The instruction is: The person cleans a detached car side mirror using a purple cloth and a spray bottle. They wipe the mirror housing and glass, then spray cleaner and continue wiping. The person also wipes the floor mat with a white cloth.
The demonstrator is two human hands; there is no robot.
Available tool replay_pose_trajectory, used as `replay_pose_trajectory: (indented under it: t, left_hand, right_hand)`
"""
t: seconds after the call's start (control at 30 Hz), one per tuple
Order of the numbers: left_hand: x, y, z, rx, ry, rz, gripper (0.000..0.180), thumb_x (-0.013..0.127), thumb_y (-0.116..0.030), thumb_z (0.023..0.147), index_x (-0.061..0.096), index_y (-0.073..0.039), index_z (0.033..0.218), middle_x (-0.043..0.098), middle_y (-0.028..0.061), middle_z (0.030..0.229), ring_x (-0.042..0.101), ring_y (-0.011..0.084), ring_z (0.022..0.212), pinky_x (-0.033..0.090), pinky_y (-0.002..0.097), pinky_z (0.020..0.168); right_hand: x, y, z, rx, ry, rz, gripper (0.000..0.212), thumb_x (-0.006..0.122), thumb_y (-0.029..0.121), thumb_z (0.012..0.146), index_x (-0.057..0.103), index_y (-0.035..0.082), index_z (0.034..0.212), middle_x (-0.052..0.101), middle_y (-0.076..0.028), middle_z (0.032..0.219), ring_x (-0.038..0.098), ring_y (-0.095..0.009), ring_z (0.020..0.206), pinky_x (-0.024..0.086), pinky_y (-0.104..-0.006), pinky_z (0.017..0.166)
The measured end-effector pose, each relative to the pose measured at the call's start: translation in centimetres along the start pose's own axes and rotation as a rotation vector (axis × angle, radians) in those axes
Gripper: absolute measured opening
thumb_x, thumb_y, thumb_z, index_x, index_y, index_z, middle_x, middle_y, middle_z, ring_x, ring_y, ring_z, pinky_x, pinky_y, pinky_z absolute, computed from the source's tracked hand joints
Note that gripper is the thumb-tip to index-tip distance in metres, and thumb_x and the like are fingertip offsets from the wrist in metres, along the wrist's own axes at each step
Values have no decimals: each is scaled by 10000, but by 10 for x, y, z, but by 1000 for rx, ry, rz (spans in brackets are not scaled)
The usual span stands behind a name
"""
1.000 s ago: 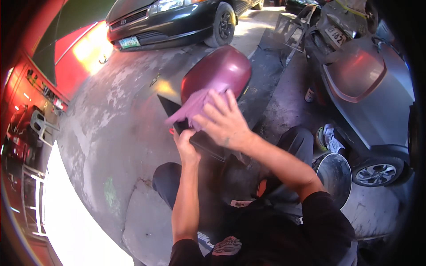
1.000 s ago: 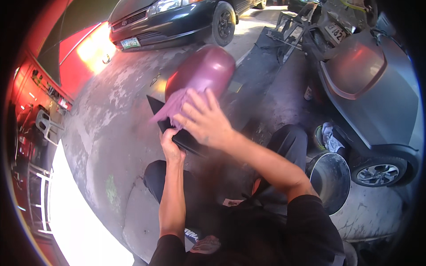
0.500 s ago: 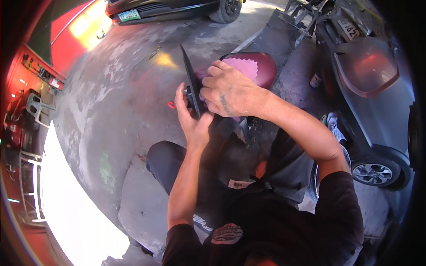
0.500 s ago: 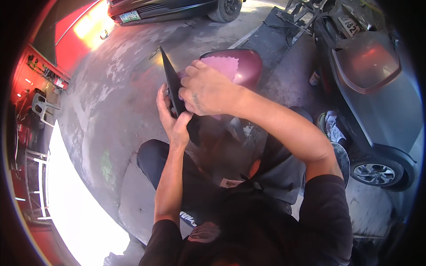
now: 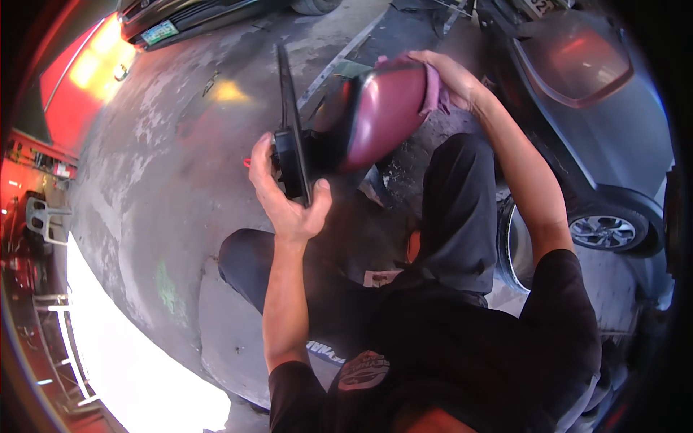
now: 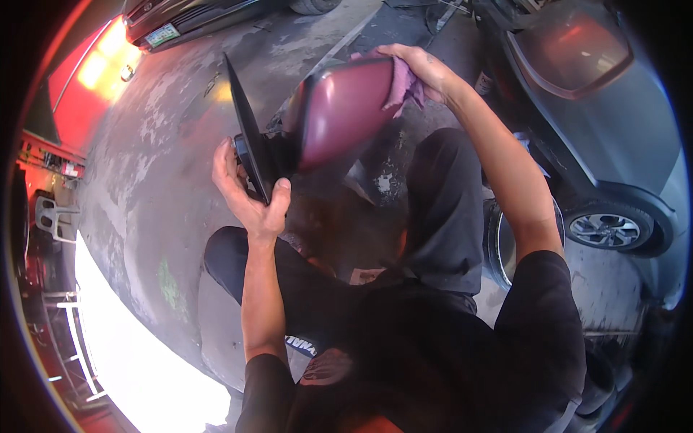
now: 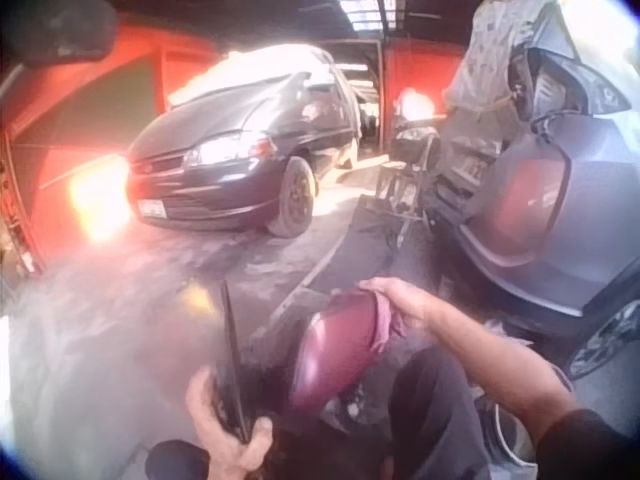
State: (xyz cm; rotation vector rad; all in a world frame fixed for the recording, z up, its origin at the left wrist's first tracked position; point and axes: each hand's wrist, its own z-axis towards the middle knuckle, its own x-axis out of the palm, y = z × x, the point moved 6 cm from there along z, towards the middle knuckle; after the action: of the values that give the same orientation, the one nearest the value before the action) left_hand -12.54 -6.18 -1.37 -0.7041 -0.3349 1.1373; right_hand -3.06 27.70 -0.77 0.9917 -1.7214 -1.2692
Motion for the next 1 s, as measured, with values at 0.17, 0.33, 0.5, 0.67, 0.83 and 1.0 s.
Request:
replay_pose_trajectory:
  t: [0.17,0.33,0.5,0.67,0.83,1.0]
  left_hand:
    - [14,-24,10,464,274,207,928,801,-155,619,423,-166,1467,606,248,1285,587,470,1123,520,518,940]
    - [7,-45,43,787,381,410,905,783,-429,814,330,-156,1548,610,231,1324,559,457,1219,447,581,1052]
    - [-26,12,65,78,-283,221,802,714,-421,931,332,-123,1570,524,173,1468,485,361,1362,393,515,1151]
    - [6,86,37,-811,-105,-891,675,687,-505,938,532,-54,1415,611,119,1346,596,270,1228,488,442,1065]
    - [9,75,16,-1008,-51,-693,750,703,-609,891,579,-35,1358,647,109,1279,635,253,1159,524,409,1012]
    - [20,83,12,-1051,-265,-1075,474,578,-404,1029,612,-26,1312,687,107,1216,674,262,1092,540,407,985]
  right_hand:
    - [-19,-50,-37,67,130,350,596,613,232,964,439,7,1487,537,-182,1450,564,-325,1304,485,-462,1095]
    - [-5,-92,-75,-141,0,534,756,517,8,794,375,20,1536,515,-194,1445,570,-311,1269,478,-447,1106]
    - [58,-107,-84,-282,-247,789,764,510,-33,790,396,68,1539,592,-118,1278,610,-180,1058,527,-319,906]
    - [86,-100,-78,-373,-267,758,792,526,-26,792,366,51,1565,568,-131,1346,607,-182,1079,504,-301,942]
    - [78,-129,-71,-238,-204,629,717,511,-29,802,428,27,1513,605,-104,1228,605,-153,983,507,-290,890]
    - [57,-108,-57,-234,-338,120,525,537,106,905,544,-33,1412,662,-100,1145,624,-157,967,493,-283,897]
